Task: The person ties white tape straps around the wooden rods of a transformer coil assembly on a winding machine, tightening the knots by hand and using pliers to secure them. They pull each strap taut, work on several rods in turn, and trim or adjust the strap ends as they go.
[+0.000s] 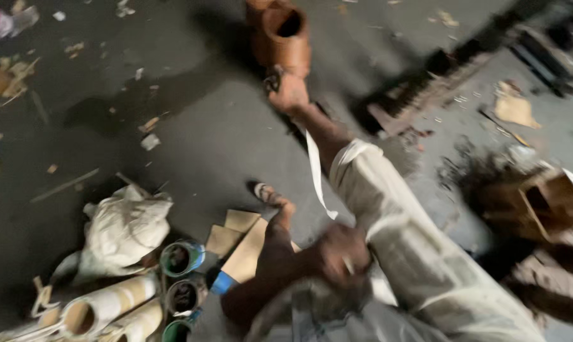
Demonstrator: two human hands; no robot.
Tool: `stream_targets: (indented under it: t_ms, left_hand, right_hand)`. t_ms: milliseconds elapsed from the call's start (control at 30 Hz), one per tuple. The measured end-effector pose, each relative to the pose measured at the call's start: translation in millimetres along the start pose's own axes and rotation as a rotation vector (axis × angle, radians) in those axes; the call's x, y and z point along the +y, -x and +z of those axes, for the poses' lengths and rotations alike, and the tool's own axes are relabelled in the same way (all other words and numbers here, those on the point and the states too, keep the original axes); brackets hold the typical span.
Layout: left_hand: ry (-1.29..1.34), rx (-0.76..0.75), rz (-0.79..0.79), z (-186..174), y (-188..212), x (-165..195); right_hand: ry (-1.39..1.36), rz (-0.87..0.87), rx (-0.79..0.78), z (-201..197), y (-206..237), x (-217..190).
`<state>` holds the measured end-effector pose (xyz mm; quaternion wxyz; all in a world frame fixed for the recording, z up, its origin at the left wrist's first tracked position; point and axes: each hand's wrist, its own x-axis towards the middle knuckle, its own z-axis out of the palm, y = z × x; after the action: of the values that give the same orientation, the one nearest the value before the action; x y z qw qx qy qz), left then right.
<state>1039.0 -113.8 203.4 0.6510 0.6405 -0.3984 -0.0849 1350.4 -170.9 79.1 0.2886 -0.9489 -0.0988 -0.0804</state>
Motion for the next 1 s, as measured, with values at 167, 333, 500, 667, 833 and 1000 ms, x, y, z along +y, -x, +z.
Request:
stream_targets:
  t_ms: [167, 333, 500, 667, 833, 1000]
  left_hand:
    - [-0.643, 0.285, 0.238, -283, -158, -65]
    - [-0.917, 0.229, 0.793, -406, -249, -145]
    - [-0.816, 0.251, 0.738, -578, -302, -216]
    - [-0.811, 0.067, 0.851, -757, -387, -263]
    - [-0.488, 0.1, 0.34, -928, -480, -291]
    - [-0.691, 0.287, 0.369, -1087, -597, -402]
  right_hand:
    - [0.295, -0.101, -0.387, 55, -192, -36]
    - [0.353, -0.187, -0.484, 113, -386, -80]
    - [0.366, -0.221, -0.488, 191, -592, -114]
    - [0.294, -0.171, -0.546, 256, -795, -123]
    - [0.1, -0.061, -0.436, 285, -991, -107]
    - [-0.389, 0.219, -0.254, 319, -1201, -91]
